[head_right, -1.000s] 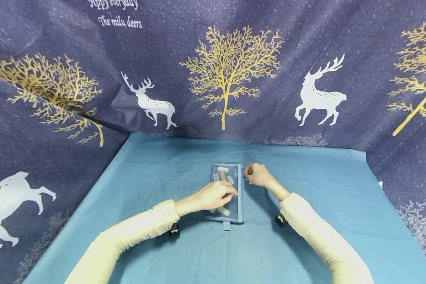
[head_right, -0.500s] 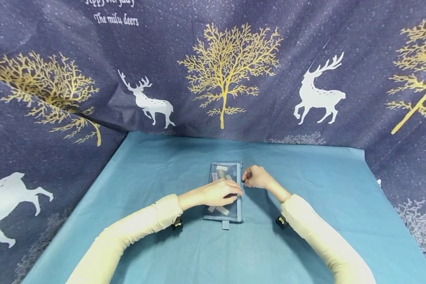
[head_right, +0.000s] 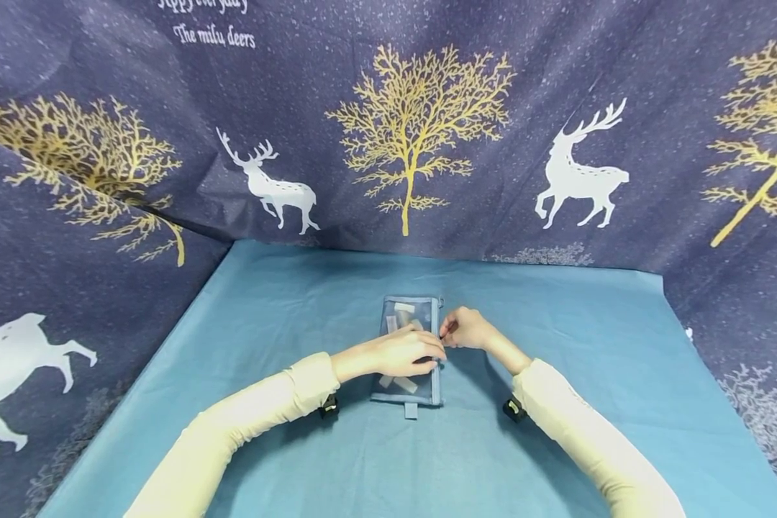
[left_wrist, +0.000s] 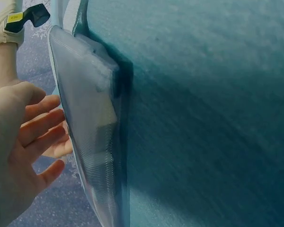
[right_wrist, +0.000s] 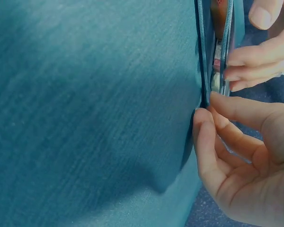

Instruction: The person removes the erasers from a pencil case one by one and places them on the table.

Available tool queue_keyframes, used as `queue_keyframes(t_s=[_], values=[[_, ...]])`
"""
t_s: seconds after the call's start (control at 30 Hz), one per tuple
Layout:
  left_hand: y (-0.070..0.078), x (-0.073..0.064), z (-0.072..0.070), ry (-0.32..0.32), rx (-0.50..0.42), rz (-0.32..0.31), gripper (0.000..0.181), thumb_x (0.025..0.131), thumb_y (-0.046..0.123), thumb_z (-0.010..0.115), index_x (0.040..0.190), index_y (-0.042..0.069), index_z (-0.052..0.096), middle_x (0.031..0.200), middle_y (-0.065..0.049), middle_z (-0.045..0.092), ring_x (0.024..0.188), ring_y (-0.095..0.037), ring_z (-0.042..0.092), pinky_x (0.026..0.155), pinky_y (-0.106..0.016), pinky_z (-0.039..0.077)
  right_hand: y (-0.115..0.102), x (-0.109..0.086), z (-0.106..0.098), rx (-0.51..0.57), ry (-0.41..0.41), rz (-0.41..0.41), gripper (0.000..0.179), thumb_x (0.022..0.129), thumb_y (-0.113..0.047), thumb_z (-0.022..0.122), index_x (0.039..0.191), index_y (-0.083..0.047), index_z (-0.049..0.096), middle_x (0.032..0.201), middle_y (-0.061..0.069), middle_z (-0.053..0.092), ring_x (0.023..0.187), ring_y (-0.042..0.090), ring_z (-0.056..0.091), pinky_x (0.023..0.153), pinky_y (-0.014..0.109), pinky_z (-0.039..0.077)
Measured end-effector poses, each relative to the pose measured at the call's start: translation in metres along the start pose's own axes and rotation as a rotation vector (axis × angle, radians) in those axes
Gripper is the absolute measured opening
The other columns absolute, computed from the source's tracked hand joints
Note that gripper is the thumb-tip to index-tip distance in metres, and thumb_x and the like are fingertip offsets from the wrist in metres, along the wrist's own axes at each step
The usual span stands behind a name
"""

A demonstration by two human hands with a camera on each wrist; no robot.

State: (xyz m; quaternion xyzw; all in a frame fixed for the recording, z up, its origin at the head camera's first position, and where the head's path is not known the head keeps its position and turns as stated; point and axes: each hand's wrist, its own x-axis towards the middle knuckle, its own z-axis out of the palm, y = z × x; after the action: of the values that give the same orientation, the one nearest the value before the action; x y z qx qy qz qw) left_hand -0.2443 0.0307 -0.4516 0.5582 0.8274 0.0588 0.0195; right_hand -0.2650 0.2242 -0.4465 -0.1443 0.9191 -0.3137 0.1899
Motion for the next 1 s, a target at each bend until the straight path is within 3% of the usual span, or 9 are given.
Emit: queue_keyframes(t_s=[0.43, 0.57, 0.73, 1.0], values=[[-0.002, 0.005, 0.004, 0.029, 0.088, 0.038, 0.025, 0.093, 0.028, 0.048, 0.112, 0.025, 0.065, 0.121, 0.01, 0.06, 0.116, -0.003, 0.05, 0.089, -0.03, 0.037, 0.007, -0.003, 0.0, 0.095, -0.04, -0.04, 0.014, 0.078, -0.006, 0.068, 0.092, -0.002, 0.067, 0.081, 0.01, 0.07, 0.067, 0.015, 0.064, 0.061, 0.029, 0.053], [-0.003, 0.005, 0.001, 0.048, 0.105, 0.044, 0.02, 0.093, 0.028, 0.048, 0.103, 0.024, 0.065, 0.109, 0.011, 0.063, 0.106, -0.003, 0.054, 0.089, -0.03, 0.037, 0.009, -0.005, -0.001, 0.116, -0.051, -0.064, 0.013, 0.078, -0.004, 0.067, 0.091, -0.002, 0.068, 0.081, 0.01, 0.07, 0.068, 0.013, 0.064, 0.062, 0.028, 0.053], [-0.003, 0.003, -0.004, 0.074, 0.111, 0.046, 0.016, 0.094, 0.026, 0.046, 0.094, 0.024, 0.062, 0.093, 0.014, 0.062, 0.093, -0.001, 0.054, 0.089, -0.031, 0.037, 0.005, -0.006, 0.001, 0.086, -0.046, -0.072, 0.016, 0.075, -0.003, 0.068, 0.091, -0.005, 0.069, 0.083, 0.006, 0.069, 0.071, 0.011, 0.063, 0.065, 0.027, 0.053], [-0.005, -0.006, -0.018, 0.122, 0.089, 0.066, 0.021, 0.095, 0.025, 0.045, 0.102, 0.022, 0.064, 0.104, 0.012, 0.064, 0.101, -0.002, 0.055, 0.089, -0.03, 0.039, 0.001, -0.007, 0.009, -0.016, 0.003, -0.067, 0.024, 0.069, -0.011, 0.076, 0.091, -0.01, 0.068, 0.084, 0.003, 0.069, 0.075, 0.011, 0.064, 0.067, 0.026, 0.052]])
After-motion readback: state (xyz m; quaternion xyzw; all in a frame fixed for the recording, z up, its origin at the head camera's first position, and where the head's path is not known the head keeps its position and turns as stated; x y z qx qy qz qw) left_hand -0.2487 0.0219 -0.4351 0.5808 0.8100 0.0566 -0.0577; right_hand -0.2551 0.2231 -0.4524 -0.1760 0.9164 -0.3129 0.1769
